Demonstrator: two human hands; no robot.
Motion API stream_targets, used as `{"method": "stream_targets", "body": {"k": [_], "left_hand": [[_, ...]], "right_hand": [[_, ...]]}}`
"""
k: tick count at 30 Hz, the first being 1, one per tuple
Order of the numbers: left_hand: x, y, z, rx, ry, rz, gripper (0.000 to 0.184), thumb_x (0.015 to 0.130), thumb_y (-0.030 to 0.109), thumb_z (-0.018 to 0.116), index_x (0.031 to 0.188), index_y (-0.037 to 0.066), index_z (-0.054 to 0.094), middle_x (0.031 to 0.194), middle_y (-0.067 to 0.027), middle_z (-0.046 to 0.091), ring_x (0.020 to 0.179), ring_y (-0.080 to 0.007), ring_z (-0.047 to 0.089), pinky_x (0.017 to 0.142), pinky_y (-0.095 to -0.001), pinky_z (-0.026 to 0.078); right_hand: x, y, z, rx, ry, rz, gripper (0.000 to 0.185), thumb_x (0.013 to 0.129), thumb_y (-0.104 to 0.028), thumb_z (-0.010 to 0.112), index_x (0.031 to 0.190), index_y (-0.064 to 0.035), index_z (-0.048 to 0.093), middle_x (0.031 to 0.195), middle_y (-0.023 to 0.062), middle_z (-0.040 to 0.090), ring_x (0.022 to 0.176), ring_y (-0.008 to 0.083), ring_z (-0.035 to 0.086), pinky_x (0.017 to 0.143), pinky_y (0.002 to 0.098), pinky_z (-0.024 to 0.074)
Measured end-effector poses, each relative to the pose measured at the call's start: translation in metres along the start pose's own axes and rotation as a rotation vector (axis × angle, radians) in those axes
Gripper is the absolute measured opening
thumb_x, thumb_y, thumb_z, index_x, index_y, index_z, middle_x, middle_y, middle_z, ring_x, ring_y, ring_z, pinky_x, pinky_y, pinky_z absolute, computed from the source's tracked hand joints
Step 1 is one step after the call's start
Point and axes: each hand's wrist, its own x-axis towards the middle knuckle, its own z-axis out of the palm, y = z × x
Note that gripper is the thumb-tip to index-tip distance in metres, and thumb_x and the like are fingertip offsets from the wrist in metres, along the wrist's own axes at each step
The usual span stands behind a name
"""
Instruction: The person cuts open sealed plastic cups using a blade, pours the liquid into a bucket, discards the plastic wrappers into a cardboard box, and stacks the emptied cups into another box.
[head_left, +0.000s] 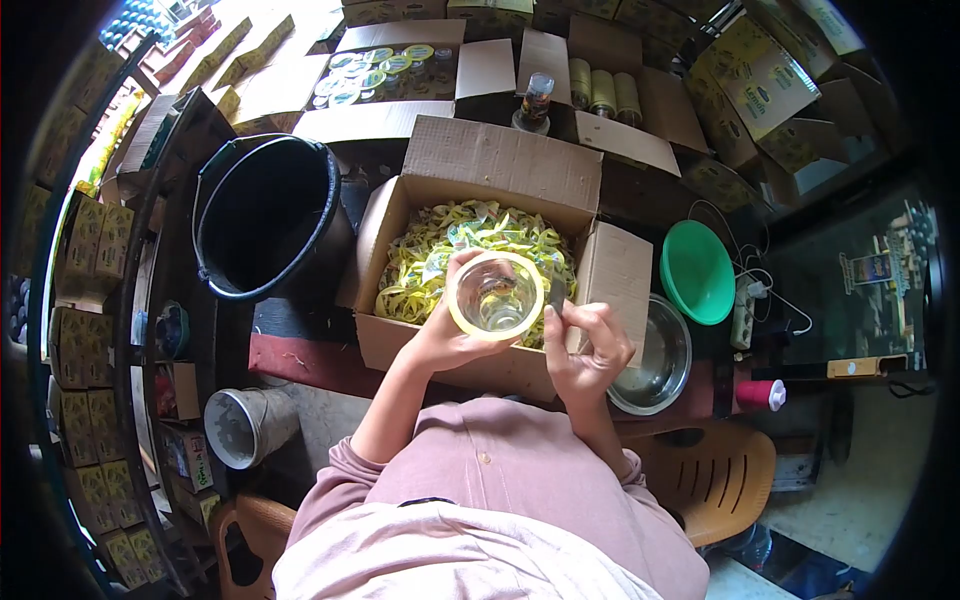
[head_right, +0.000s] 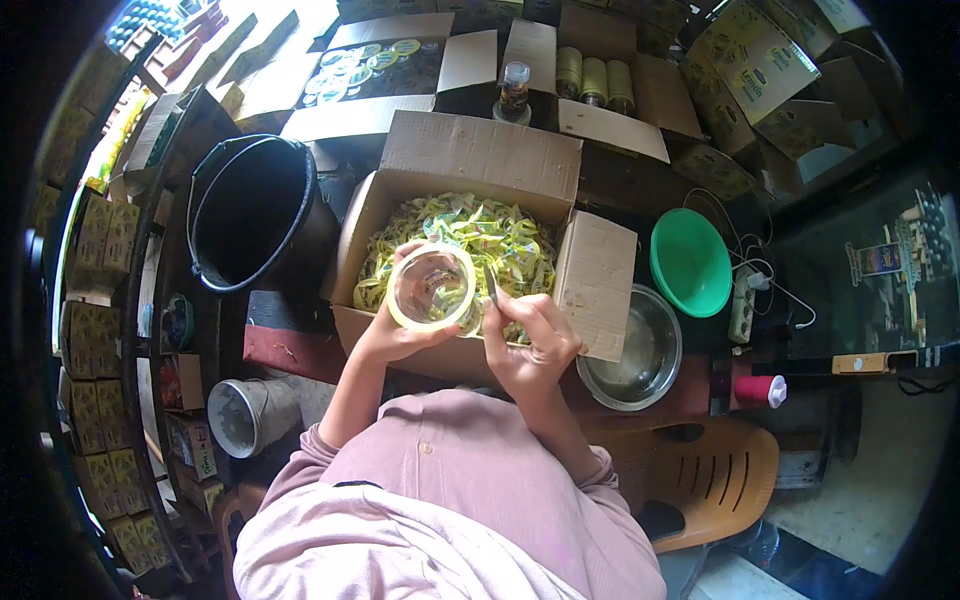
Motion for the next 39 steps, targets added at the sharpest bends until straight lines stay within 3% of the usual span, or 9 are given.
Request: {"method": "stream_targets", "body": {"k": [4,7,11,15,24,27,33,39], "left_hand": [[0.001,0.0,0.007,-0.072,0.016,0.011,0.079,0.067,0.006,0.074,0.129,0.002,0.026,0.122,-0.0113,0.04,0.116,-0.0204,0.041,0.099,-0.0359,0.036],[0.003,0.001,0.015,-0.063,0.063,0.062,0.076,0.068,0.006,0.073,0.127,0.002,0.027,0.122,-0.0117,0.04,0.115,-0.0209,0.042,0.099,-0.0358,0.035],[0.003,0.002,0.017,0.038,0.059,0.091,0.075,0.068,0.007,0.074,0.127,0.002,0.027,0.122,-0.0122,0.041,0.115,-0.0228,0.042,0.098,-0.0359,0.034],[-0.001,-0.002,0.013,0.359,-0.009,0.149,0.072,0.064,0.008,0.076,0.123,0.001,0.035,0.119,-0.0132,0.043,0.113,-0.0268,0.043,0.096,-0.0353,0.035],[-0.002,0.001,0.009,0.329,0.001,0.063,0.07,0.062,0.01,0.078,0.12,0.002,0.04,0.117,-0.013,0.044,0.11,-0.0271,0.044,0.096,-0.0355,0.035],[-0.001,0.007,0.007,0.491,-0.06,0.131,0.07,0.061,0.01,0.078,0.12,0.002,0.041,0.117,-0.0131,0.045,0.11,-0.0272,0.044,0.096,-0.0357,0.035],[0.002,0.011,-0.001,0.527,-0.084,0.134,0.071,0.06,0.012,0.079,0.12,0.002,0.041,0.115,-0.0136,0.046,0.111,-0.0285,0.044,0.097,-0.0367,0.034],[0.0,0.011,-0.003,0.606,-0.112,0.054,0.075,0.061,0.015,0.079,0.122,0.001,0.039,0.119,-0.0146,0.046,0.113,-0.0298,0.044,0.099,-0.038,0.032]], "right_hand": [[0.0,-0.004,0.004,-0.059,0.019,-0.066,0.011,0.067,0.005,0.067,0.074,0.0005,0.06,0.064,0.0051,0.055,0.053,0.011,0.051,0.046,0.0227,0.0374],[-0.001,-0.007,0.003,-0.077,0.013,-0.063,0.015,0.066,0.004,0.068,0.079,-0.0016,0.064,0.065,0.0068,0.059,0.056,0.0158,0.058,0.053,0.0251,0.0463],[-0.003,-0.007,0.002,-0.101,0.024,-0.063,0.016,0.065,0.004,0.068,0.079,-0.0021,0.064,0.066,0.0064,0.059,0.056,0.0158,0.057,0.053,0.0252,0.0464],[0.001,-0.008,0.0,-0.147,0.046,-0.06,0.018,0.064,0.005,0.068,0.081,-0.0029,0.065,0.064,0.0057,0.058,0.056,0.0155,0.057,0.053,0.0253,0.0462],[0.003,-0.003,-0.003,-0.075,0.026,-0.05,0.02,0.064,0.005,0.069,0.081,-0.0038,0.066,0.064,0.0056,0.058,0.054,0.0145,0.057,0.051,0.0246,0.0453],[0.004,-0.003,-0.005,-0.092,0.007,-0.03,0.019,0.064,0.005,0.069,0.081,-0.0032,0.066,0.065,0.0061,0.058,0.055,0.0146,0.057,0.051,0.0245,0.0452],[0.002,0.001,-0.006,-0.07,-0.032,-0.013,0.019,0.064,0.005,0.069,0.081,-0.0027,0.066,0.066,0.0068,0.059,0.056,0.0154,0.059,0.052,0.0249,0.0457],[0.005,-0.004,-0.006,-0.126,-0.015,-0.024,0.019,0.065,0.005,0.068,0.082,-0.003,0.066,0.066,0.007,0.059,0.057,0.016,0.059,0.053,0.0252,0.0463]]}}
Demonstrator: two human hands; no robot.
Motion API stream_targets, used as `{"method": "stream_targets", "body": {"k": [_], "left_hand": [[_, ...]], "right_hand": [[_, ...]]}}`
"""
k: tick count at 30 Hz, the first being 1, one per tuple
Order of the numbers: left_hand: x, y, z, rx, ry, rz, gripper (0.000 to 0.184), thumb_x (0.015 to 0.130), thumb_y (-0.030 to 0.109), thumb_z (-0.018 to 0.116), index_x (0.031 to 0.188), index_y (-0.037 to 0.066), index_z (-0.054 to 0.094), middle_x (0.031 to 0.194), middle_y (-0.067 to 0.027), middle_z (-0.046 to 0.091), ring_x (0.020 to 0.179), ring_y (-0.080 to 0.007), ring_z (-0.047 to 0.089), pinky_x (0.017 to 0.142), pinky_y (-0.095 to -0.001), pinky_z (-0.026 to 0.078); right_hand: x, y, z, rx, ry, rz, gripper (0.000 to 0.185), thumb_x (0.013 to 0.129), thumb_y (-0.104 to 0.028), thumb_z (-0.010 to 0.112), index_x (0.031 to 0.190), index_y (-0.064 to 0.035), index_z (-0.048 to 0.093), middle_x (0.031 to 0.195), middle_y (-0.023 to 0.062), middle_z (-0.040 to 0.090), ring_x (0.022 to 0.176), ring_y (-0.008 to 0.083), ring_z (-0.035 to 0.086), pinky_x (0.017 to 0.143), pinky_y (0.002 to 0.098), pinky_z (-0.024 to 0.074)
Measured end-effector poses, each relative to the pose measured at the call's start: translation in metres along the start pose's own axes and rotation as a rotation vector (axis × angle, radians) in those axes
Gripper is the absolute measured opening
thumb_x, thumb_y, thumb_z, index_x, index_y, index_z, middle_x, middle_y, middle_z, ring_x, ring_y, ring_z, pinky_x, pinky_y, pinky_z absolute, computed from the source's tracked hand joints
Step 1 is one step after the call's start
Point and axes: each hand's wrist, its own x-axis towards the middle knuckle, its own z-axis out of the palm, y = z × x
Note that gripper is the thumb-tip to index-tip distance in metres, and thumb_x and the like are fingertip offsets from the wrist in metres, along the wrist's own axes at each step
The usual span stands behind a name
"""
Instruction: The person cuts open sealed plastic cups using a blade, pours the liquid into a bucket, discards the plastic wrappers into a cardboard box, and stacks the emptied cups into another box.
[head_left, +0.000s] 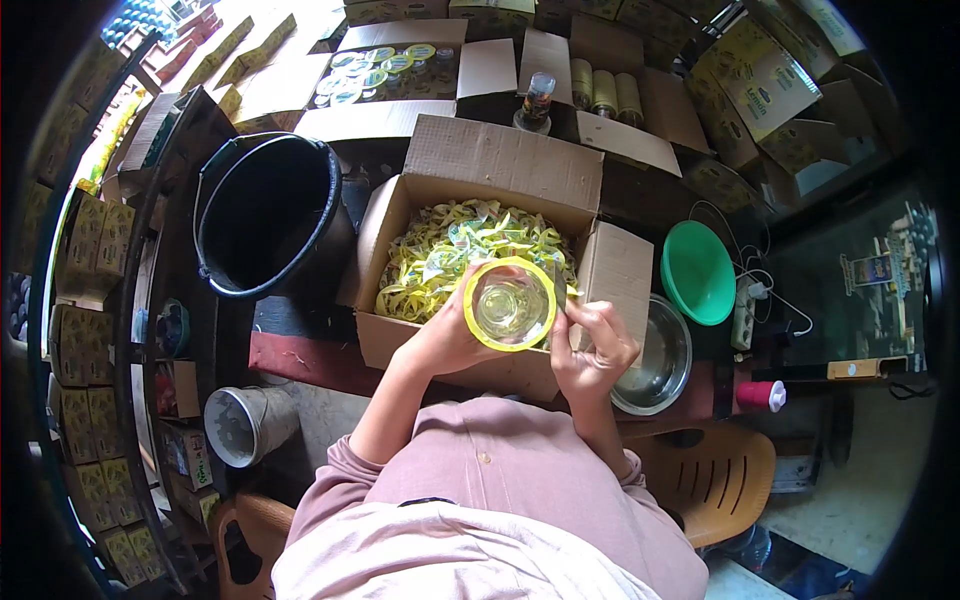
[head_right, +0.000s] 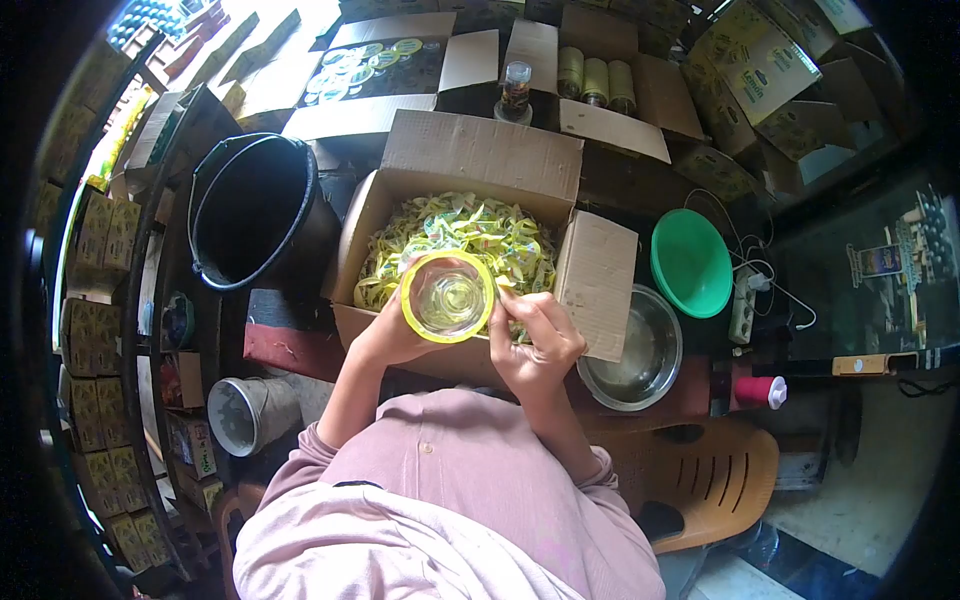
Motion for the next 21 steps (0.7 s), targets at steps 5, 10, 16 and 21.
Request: {"method": "stream_targets", "body": {"k": [5,10,16,21], "left_hand": [[-0.001,-0.003,-0.001,0.018,0.005,0.047,0.075,0.061,0.015,0.078,0.122,0.001,0.039,0.12,-0.0152,0.045,0.114,-0.0301,0.043,0.1,-0.0384,0.032],[0.001,0.001,-0.004,0.01,-0.028,0.022,0.072,0.061,0.014,0.078,0.121,0.001,0.04,0.121,-0.0152,0.044,0.114,-0.03,0.043,0.1,-0.0384,0.032],[0.0,-0.001,-0.001,-0.1,-0.037,-0.027,0.074,0.059,0.014,0.08,0.121,0.002,0.041,0.118,-0.0144,0.048,0.113,-0.0284,0.044,0.101,-0.0387,0.03],[0.002,0.003,-0.004,-0.178,-0.036,-0.038,0.073,0.059,0.013,0.079,0.12,0.002,0.042,0.116,-0.014,0.05,0.111,-0.0278,0.046,0.102,-0.0381,0.029]], "right_hand": [[0.0,0.003,0.002,0.02,-0.016,-0.002,0.02,0.065,0.005,0.067,0.082,-0.0035,0.066,0.067,0.0066,0.059,0.058,0.0161,0.059,0.054,0.0257,0.0465],[-0.004,0.004,0.003,0.022,-0.004,0.006,0.022,0.063,0.006,0.068,0.083,-0.0036,0.066,0.067,0.0059,0.059,0.057,0.0163,0.059,0.053,0.026,0.0462],[-0.003,0.006,0.002,0.034,-0.01,0.042,0.023,0.063,0.007,0.067,0.083,-0.004,0.066,0.065,0.0061,0.058,0.056,0.016,0.058,0.053,0.0257,0.0456],[-0.007,0.007,0.002,0.046,-0.017,0.028,0.022,0.063,0.008,0.066,0.082,-0.0023,0.065,0.066,0.0062,0.058,0.056,0.0138,0.056,0.052,0.0239,0.0432]]}}
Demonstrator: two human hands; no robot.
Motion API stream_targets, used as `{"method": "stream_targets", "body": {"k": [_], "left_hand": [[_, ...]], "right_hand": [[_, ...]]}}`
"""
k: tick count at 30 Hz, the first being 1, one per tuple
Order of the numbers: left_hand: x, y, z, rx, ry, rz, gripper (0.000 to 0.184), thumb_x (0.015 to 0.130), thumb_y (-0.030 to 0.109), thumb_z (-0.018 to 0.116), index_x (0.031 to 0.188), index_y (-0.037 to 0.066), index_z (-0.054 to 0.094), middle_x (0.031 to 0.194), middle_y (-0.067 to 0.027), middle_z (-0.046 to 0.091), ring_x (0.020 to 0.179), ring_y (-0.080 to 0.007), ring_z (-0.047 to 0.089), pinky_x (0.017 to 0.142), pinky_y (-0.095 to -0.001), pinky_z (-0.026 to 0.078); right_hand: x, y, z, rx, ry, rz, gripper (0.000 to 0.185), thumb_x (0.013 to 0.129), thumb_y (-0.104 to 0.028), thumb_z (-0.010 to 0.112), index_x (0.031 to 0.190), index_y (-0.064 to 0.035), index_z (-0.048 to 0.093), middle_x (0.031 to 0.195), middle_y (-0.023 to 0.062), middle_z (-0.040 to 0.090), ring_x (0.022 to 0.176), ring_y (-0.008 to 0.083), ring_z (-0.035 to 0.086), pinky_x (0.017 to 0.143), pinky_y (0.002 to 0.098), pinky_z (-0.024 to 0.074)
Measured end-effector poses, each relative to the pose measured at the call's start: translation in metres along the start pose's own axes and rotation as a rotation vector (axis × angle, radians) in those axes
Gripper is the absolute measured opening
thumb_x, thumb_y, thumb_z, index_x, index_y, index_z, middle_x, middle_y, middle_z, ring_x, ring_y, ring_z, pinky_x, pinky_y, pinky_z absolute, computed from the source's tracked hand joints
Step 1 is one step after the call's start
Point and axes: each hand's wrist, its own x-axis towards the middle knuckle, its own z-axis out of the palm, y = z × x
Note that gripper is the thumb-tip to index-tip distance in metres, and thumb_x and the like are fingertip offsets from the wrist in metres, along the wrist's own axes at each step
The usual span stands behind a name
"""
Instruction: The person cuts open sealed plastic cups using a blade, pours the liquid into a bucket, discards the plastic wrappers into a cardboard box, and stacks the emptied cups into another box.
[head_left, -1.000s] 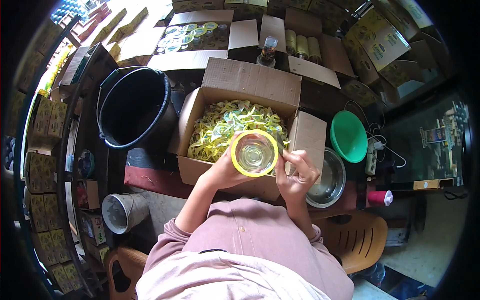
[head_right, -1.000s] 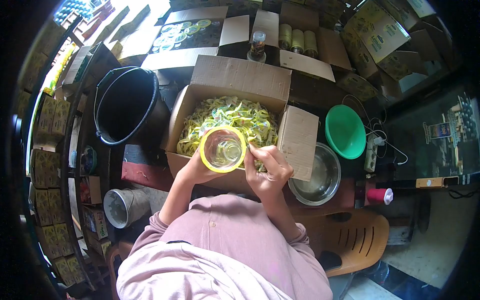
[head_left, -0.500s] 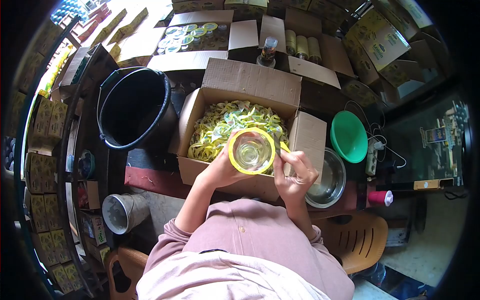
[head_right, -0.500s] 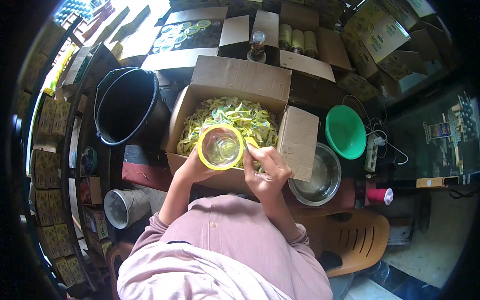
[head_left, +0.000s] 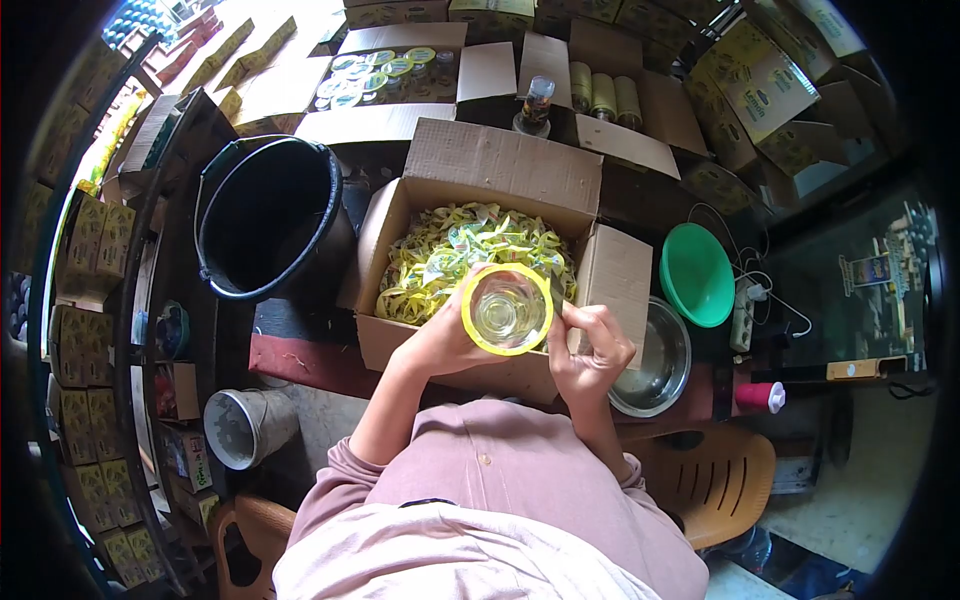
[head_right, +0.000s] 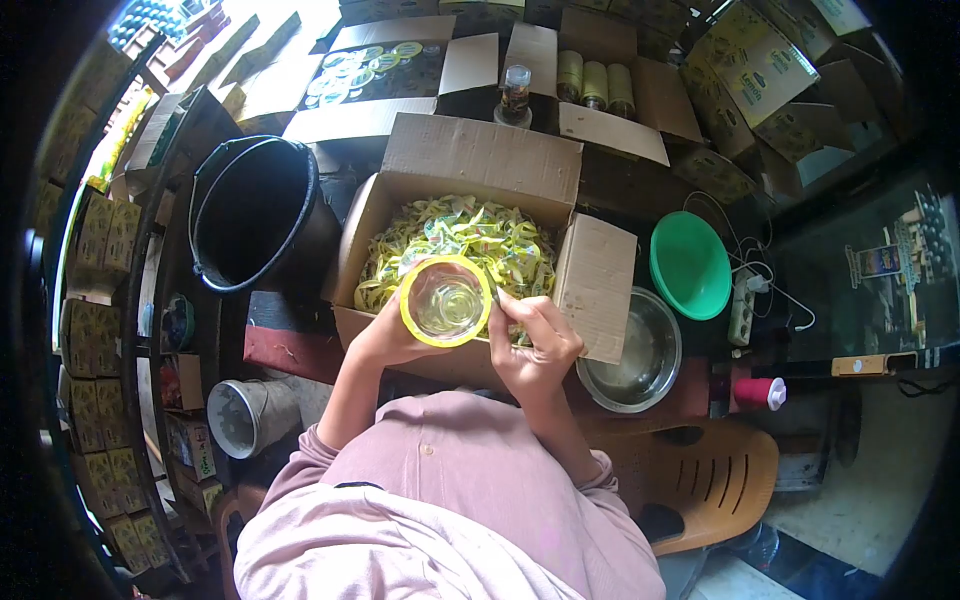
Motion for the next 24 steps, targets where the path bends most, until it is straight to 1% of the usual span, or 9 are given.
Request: {"method": "stream_targets", "body": {"k": [2,5,8,11,14,17,18,21,24], "left_hand": [[0.001,0.002,-0.001,0.054,-0.049,0.023,0.073,0.059,0.013,0.079,0.121,0.002,0.041,0.115,-0.0134,0.05,0.11,-0.0276,0.047,0.101,-0.0375,0.03],[0.002,0.007,0.001,-0.097,-0.062,-0.04,0.074,0.057,0.013,0.079,0.12,0.002,0.042,0.114,-0.012,0.05,0.11,-0.0246,0.047,0.098,-0.0352,0.034],[-0.001,-0.001,0.005,-0.293,0.003,-0.014,0.072,0.057,0.012,0.08,0.119,0.003,0.043,0.114,-0.0097,0.05,0.109,-0.0203,0.048,0.096,-0.033,0.036],[-0.001,0.0,0.008,-0.392,0.091,-0.069,0.073,0.058,0.01,0.08,0.12,0.004,0.042,0.115,-0.0085,0.05,0.109,-0.0177,0.048,0.095,-0.0328,0.037],[-0.001,-0.006,0.011,-0.398,0.128,-0.077,0.072,0.059,0.01,0.08,0.12,0.004,0.042,0.116,-0.0082,0.049,0.108,-0.0175,0.048,0.095,-0.0331,0.037],[-0.003,-0.011,0.011,-0.416,0.126,-0.077,0.072,0.058,0.009,0.08,0.119,0.003,0.043,0.117,-0.0087,0.049,0.109,-0.0181,0.048,0.095,-0.033,0.037],[-0.003,-0.01,0.011,-0.427,0.128,-0.067,0.072,0.058,0.009,0.081,0.119,0.003,0.044,0.117,-0.0088,0.049,0.109,-0.0181,0.048,0.095,-0.033,0.037],[0.0,0.0,0.006,-0.293,-0.014,-0.06,0.072,0.057,0.01,0.081,0.119,0.003,0.043,0.117,-0.0093,0.049,0.109,-0.0185,0.047,0.095,-0.0329,0.037],[-0.002,-0.003,0.009,-0.323,-0.011,-0.039,0.071,0.057,0.01,0.081,0.118,0.003,0.044,0.115,-0.0096,0.05,0.108,-0.0185,0.048,0.095,-0.0328,0.037]], "right_hand": [[0.003,-0.001,0.001,0.009,0.004,-0.001,0.017,0.065,0.009,0.066,0.079,0.0,0.063,0.065,0.0058,0.057,0.055,0.0097,0.052,0.048,0.021,0.038],[0.006,0.002,0.005,0.036,0.017,-0.063,0.017,0.065,0.01,0.065,0.079,0.0003,0.063,0.066,0.0054,0.056,0.054,0.0085,0.05,0.046,0.0207,0.0355],[0.007,-0.002,0.003,0.03,0.014,0.013,0.016,0.066,0.005,0.067,0.081,-0.0021,0.065,0.066,0.0071,0.059,0.057,0.0155,0.059,0.053,0.0251,0.046],[0.005,-0.004,0.002,0.039,0.053,0.022,0.015,0.066,0.004,0.068,0.08,-0.0017,0.065,0.065,0.0068,0.059,0.057,0.0143,0.059,0.053,0.0246,0.0457],[0.003,-0.008,0.002,0.047,0.028,0.003,0.015,0.067,0.006,0.067,0.079,0.0002,0.062,0.064,0.0049,0.056,0.055,0.0095,0.052,0.048,0.0214,0.0388],[0.001,-0.009,0.002,0.027,0.018,-0.039,0.019,0.065,0.005,0.068,0.082,-0.0026,0.066,0.064,0.0064,0.058,0.055,0.0154,0.058,0.052,0.0252,0.0458],[0.001,-0.009,0.003,0.021,0.024,-0.051,0.02,0.064,0.005,0.068,0.082,-0.0027,0.066,0.064,0.0065,0.058,0.055,0.0157,0.058,0.052,0.0254,0.0459],[0.002,-0.007,0.003,0.018,0.029,-0.064,0.021,0.063,0.006,0.068,0.083,-0.0027,0.066,0.065,0.0066,0.058,0.055,0.0162,0.058,0.052,0.0256,0.046],[0.004,-0.003,0.003,0.057,0.02,-0.042,0.02,0.064,0.008,0.067,0.081,-0.0014,0.065,0.065,0.0061,0.057,0.055,0.0143,0.056,0.051,0.024,0.0441]]}}
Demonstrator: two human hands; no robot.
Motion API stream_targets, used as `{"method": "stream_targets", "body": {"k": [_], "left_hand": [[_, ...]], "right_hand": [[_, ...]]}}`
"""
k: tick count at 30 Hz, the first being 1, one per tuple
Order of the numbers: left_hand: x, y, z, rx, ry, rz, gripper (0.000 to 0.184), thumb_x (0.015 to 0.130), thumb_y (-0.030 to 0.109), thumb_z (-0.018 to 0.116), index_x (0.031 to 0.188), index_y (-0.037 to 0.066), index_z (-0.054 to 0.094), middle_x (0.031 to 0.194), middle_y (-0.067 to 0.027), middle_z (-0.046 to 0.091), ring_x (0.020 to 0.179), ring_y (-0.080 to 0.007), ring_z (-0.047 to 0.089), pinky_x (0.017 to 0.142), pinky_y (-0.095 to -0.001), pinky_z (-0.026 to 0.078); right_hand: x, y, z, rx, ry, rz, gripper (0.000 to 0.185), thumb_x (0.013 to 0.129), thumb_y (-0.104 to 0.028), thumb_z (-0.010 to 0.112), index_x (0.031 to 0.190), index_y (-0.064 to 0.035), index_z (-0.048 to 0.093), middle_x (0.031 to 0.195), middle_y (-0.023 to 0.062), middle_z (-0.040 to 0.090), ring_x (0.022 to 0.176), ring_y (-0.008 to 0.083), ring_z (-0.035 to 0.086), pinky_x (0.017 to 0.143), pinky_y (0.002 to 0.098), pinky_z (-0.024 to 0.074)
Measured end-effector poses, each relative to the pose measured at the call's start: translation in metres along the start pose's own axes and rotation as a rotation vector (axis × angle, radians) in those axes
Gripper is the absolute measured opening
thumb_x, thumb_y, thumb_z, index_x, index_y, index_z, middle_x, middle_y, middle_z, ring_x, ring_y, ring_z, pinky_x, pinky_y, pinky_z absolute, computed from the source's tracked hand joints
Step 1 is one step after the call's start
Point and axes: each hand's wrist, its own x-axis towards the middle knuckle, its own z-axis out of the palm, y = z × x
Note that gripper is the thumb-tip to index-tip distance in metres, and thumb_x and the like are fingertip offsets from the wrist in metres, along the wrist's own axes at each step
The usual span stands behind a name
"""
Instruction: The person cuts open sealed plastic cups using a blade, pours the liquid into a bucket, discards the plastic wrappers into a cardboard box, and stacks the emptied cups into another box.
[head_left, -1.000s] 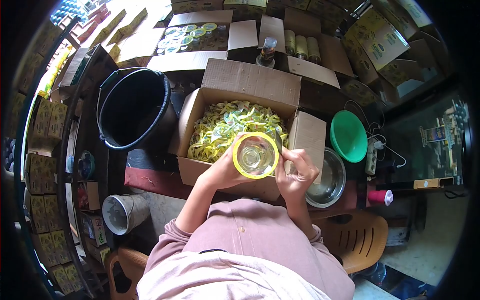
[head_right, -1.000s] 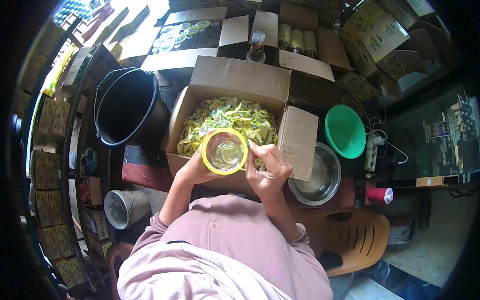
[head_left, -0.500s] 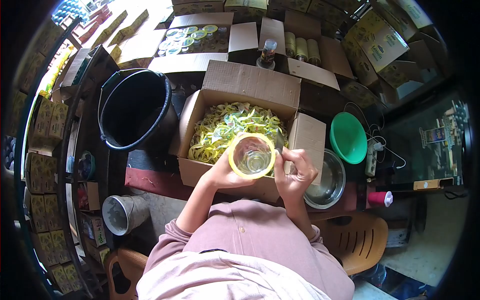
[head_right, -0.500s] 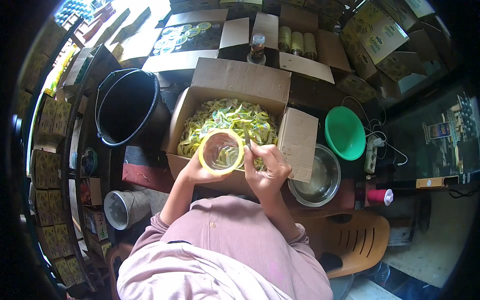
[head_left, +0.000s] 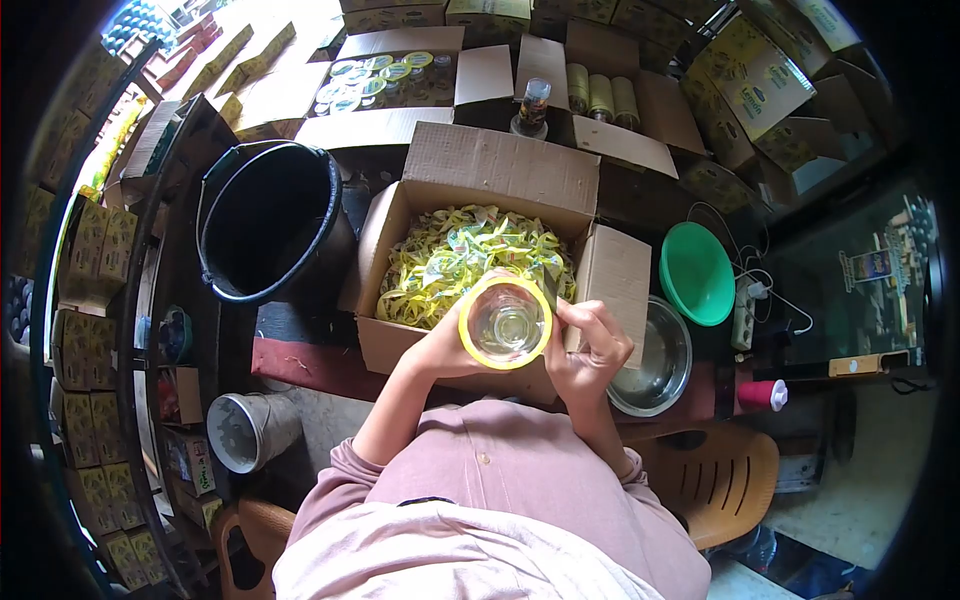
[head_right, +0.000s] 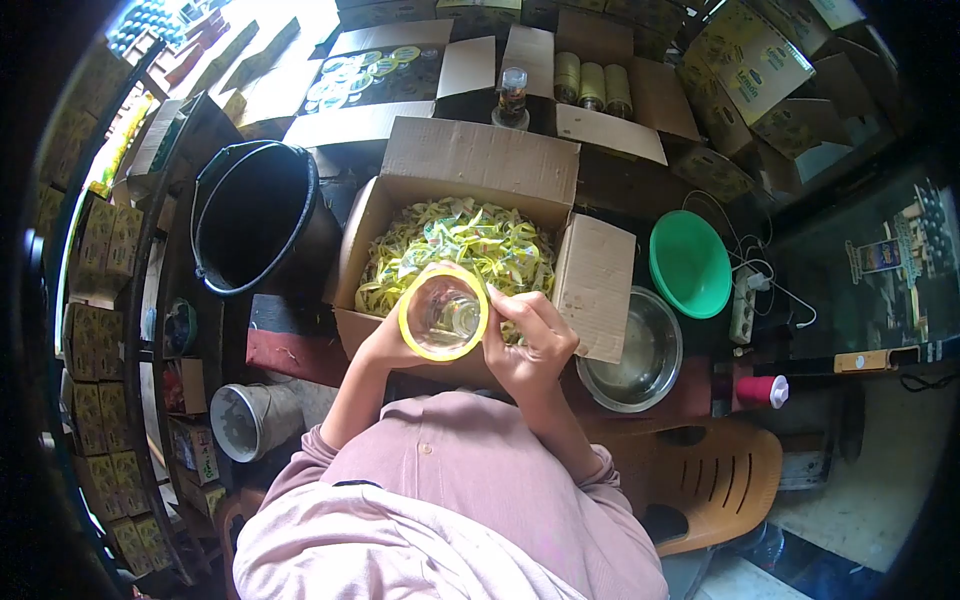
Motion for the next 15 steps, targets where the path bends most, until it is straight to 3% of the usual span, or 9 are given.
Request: {"method": "stream_targets", "body": {"k": [4,5,8,15], "left_hand": [[0.003,-0.003,0.003,-0.125,0.052,0.026,0.078,0.058,0.008,0.08,0.123,0.004,0.036,0.117,-0.0063,0.04,0.11,-0.0169,0.045,0.095,-0.0319,0.037],[0.005,-0.013,0.003,-0.2,0.061,0.072,0.084,0.059,0.004,0.078,0.125,0.007,0.028,0.118,-0.0054,0.034,0.112,-0.0163,0.043,0.095,-0.0338,0.038],[0.005,-0.015,0.002,-0.173,0.074,0.061,0.086,0.059,0.002,0.078,0.125,0.009,0.024,0.117,-0.0054,0.034,0.113,-0.0164,0.042,0.095,-0.0366,0.039],[0.001,-0.016,-0.003,-0.139,0.03,0.057,0.083,0.059,0.004,0.079,0.124,0.007,0.028,0.117,-0.0078,0.034,0.114,-0.0185,0.04,0.097,-0.0358,0.038]], "right_hand": [[0.002,-0.004,-0.001,0.009,0.024,0.024,0.017,0.065,0.01,0.065,0.079,0.0006,0.062,0.065,0.0043,0.056,0.055,0.0105,0.053,0.049,0.0209,0.0399],[0.002,-0.006,-0.001,-0.005,0.034,0.032,0.017,0.065,0.01,0.066,0.078,0.0007,0.062,0.065,0.0041,0.056,0.055,0.0103,0.053,0.049,0.0207,0.0397],[-0.001,-0.005,0.0,0.013,0.018,0.028,0.016,0.065,0.008,0.066,0.078,0.0007,0.061,0.065,0.005,0.056,0.055,0.0109,0.054,0.05,0.0214,0.0403],[0.0,-0.004,0.001,-0.048,0.01,-0.036,0.017,0.065,0.007,0.067,0.08,-0.0007,0.063,0.065,0.0067,0.057,0.056,0.0141,0.056,0.051,0.0242,0.0432]]}}
